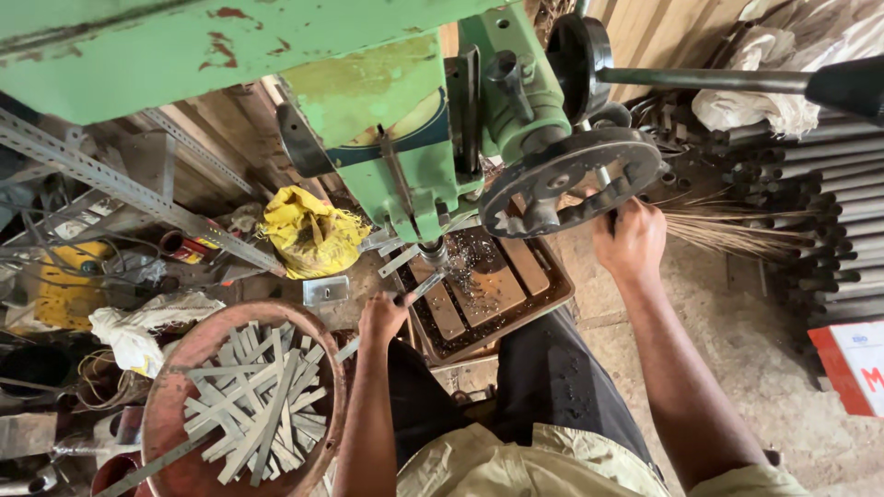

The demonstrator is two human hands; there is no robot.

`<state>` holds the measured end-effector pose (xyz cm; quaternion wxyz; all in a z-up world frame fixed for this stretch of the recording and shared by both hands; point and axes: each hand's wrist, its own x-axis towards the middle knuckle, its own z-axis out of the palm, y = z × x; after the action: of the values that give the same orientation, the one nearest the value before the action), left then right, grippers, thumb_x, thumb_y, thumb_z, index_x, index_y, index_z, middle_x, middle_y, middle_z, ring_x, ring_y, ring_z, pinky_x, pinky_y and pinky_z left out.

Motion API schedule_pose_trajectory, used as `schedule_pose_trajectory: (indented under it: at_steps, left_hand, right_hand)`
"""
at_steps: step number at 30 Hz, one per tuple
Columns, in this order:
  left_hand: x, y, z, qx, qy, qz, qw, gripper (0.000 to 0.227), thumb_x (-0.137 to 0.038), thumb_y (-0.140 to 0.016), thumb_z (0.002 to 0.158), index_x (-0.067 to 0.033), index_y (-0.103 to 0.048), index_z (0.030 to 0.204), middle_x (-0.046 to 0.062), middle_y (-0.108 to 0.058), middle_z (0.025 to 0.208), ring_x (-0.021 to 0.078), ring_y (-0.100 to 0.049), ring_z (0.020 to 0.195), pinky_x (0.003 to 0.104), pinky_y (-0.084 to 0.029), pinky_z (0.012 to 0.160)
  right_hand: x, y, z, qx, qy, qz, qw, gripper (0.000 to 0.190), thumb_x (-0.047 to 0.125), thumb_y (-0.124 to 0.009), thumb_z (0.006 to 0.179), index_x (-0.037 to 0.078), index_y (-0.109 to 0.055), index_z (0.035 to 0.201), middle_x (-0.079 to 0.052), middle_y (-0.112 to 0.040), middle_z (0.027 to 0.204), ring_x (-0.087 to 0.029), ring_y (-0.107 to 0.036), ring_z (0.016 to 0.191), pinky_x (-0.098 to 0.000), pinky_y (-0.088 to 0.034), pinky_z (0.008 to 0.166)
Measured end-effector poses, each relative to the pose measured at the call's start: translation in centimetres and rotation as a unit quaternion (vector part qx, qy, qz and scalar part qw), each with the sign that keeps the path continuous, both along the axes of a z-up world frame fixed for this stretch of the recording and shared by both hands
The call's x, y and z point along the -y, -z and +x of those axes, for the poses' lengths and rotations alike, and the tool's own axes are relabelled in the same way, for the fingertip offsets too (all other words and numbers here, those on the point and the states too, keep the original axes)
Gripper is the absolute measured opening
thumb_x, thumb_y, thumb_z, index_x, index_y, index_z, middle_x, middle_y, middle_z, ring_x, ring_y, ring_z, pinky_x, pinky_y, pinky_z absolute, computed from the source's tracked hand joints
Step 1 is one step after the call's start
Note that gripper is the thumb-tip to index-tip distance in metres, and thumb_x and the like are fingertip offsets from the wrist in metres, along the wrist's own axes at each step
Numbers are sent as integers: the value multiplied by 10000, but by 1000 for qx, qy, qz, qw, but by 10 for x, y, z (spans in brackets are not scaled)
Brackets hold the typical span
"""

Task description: The person repeatedly picks up metal rods from a bucket, positions them under a drill press, and drills holes into them. The person operates the drill press lever with the right hand while holding the rod with the left hand, then places the finished rods into a tray.

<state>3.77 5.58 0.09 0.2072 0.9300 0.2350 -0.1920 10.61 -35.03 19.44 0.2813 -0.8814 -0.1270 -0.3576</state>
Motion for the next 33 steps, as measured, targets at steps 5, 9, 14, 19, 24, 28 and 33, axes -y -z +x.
schedule_pose_trajectory:
  at_steps: [5,9,14,19,24,28,33]
  left_hand:
    - [6,-12,1,-34,-18,-9,999,837,-749,-487,915,-52,-587,1368,172,-678,1299,318,-671,1207,462,-573,1002]
    - [1,6,1,-26,-6,5,1000,876,-774,-455,955,-21,-546,1393,195,-636,1333,329,-621,1246,483,-535,1015]
    - [-2,35,-4,25,0,0,1000,779,-730,-456,957,-87,-592,1376,193,-637,1340,363,-609,1256,511,-502,1053]
    - [-7,44,0,-7,-14,-13,1000,801,-721,-472,976,-12,-612,1322,222,-681,1278,357,-653,1222,486,-531,1054]
    - [-5,40,2,-23,-24,0,999,862,-747,-465,953,26,-540,1328,220,-650,1242,341,-629,1196,482,-522,1035]
    - [-5,42,3,-46,-16,14,999,832,-728,-419,991,21,-540,1333,195,-676,1218,305,-658,1148,448,-548,993]
    - [-6,48,2,-13,-16,22,1000,736,-647,-435,1001,-1,-546,1336,166,-680,1214,285,-668,1100,437,-545,951]
  right_hand:
    - [4,10,10,-106,17,31,994,198,197,-698,1024,35,-700,910,-151,-703,741,-314,-643,485,-404,-501,493]
    - [2,7,4,-52,4,15,999,199,203,-706,1033,21,-719,953,-168,-696,745,-315,-661,558,-411,-513,555]
    - [-1,3,2,-16,-4,10,1000,208,207,-709,1040,15,-715,960,-192,-693,788,-367,-667,633,-432,-513,595]
    - [-2,4,5,-48,7,19,999,221,214,-716,1036,20,-722,932,-183,-696,757,-355,-675,601,-433,-519,579]
    - [-2,8,9,-40,7,16,999,220,216,-712,1035,17,-727,942,-162,-703,754,-313,-674,592,-404,-520,569]
    - [3,20,13,-22,-2,7,1000,214,215,-694,1050,29,-727,949,-135,-714,752,-256,-662,553,-372,-519,550]
    - [8,34,21,-67,8,5,998,237,219,-667,1080,34,-724,942,-108,-705,710,-204,-623,466,-340,-495,463]
